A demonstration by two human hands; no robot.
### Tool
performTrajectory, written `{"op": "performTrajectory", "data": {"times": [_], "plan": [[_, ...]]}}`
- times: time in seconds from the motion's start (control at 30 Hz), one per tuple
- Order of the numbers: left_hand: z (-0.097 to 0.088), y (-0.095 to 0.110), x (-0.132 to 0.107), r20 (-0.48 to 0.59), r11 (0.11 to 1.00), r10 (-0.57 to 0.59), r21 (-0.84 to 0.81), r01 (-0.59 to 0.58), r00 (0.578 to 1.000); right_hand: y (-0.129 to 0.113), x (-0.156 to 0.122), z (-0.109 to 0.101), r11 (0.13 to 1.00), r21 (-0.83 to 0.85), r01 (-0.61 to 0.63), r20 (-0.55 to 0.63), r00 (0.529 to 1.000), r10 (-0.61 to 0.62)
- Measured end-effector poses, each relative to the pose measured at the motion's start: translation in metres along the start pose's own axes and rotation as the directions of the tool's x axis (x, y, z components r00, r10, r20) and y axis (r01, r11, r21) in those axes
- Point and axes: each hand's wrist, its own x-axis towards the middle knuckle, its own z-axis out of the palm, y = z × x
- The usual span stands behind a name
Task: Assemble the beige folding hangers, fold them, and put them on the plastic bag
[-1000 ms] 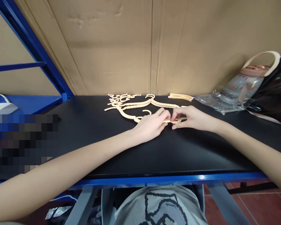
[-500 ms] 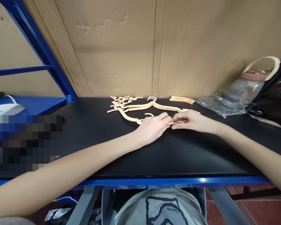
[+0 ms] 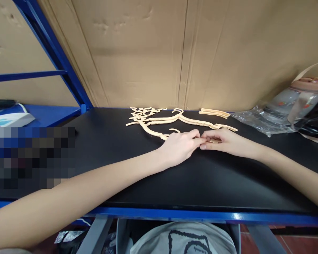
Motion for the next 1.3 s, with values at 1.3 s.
{"op": "performTrajectory", "data": {"times": [1.3], "plan": [[-0.03, -0.127, -0.004, -0.057, 0.851, -0.428, 0.31, 0.423, 0.902, 0.051, 0.005, -0.042, 0.98, -0.028, -0.196, -0.7, 0.704, 0.121]]}}
